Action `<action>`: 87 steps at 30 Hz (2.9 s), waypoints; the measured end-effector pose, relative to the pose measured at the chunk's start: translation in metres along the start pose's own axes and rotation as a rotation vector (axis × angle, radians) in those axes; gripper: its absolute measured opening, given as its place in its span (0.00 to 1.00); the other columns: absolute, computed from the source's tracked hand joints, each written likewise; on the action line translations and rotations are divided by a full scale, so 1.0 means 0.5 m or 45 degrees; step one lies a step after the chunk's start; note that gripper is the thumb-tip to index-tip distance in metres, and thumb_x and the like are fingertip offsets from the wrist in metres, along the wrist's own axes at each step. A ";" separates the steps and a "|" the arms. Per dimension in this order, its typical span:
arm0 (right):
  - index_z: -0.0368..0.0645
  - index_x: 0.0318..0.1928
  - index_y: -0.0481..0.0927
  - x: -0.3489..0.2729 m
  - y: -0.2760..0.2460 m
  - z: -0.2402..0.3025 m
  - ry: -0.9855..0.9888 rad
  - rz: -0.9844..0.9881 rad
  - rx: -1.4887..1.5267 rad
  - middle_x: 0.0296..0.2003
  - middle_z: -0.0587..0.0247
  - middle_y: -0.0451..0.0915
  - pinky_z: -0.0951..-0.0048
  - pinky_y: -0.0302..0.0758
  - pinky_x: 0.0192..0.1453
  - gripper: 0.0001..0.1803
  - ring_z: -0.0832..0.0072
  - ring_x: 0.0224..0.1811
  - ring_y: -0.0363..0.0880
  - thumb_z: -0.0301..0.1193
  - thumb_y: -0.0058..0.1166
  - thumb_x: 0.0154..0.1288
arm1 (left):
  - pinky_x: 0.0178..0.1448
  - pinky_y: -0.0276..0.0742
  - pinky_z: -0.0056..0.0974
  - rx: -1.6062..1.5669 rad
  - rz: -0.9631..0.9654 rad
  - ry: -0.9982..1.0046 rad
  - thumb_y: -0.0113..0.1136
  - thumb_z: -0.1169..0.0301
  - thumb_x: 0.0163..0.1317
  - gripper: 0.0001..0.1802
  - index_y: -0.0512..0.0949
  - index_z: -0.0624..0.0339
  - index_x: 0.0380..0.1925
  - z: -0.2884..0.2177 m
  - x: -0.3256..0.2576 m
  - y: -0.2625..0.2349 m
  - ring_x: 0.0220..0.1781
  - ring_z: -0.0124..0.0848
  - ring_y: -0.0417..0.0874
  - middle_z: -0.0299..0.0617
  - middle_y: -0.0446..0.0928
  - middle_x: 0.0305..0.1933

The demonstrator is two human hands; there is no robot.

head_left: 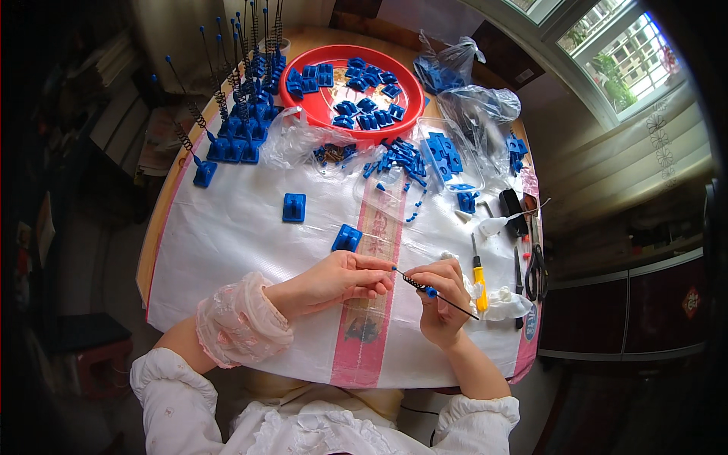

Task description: The person is manually assembling small blue plastic lighting fixture components with metallic internal parts.

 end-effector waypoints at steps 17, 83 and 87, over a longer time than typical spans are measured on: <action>0.37 0.47 0.82 0.005 0.000 0.003 0.017 -0.009 -0.004 0.42 0.53 0.86 0.67 0.77 0.44 0.18 0.61 0.41 0.81 0.09 0.57 0.56 | 0.53 0.82 0.26 0.006 0.013 0.007 0.59 0.74 0.76 0.24 0.71 0.71 0.68 0.003 0.001 -0.001 0.47 0.22 0.84 0.41 0.83 0.50; 0.33 0.52 0.77 -0.019 -0.057 -0.007 0.084 -0.544 0.165 0.42 0.51 0.82 0.68 0.78 0.50 0.12 0.64 0.45 0.79 0.13 0.51 0.70 | 0.51 0.85 0.42 2.994 -0.029 1.429 0.64 0.74 0.56 0.03 0.85 0.59 0.26 -0.223 0.434 0.230 0.49 0.39 0.87 0.42 0.80 0.39; 0.33 0.51 0.77 -0.018 -0.055 -0.007 0.087 -0.511 0.139 0.42 0.51 0.82 0.68 0.78 0.50 0.11 0.64 0.45 0.80 0.13 0.52 0.71 | 0.49 0.84 0.43 2.968 -0.125 1.621 0.64 0.75 0.55 0.03 0.86 0.57 0.28 -0.243 0.416 0.241 0.47 0.39 0.87 0.41 0.81 0.38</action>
Point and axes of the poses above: each hand's wrist, its own x-axis towards the middle knuckle, its own y-axis out of the palm, z = x × y, the point moved 5 cm from there along x, towards the middle knuckle
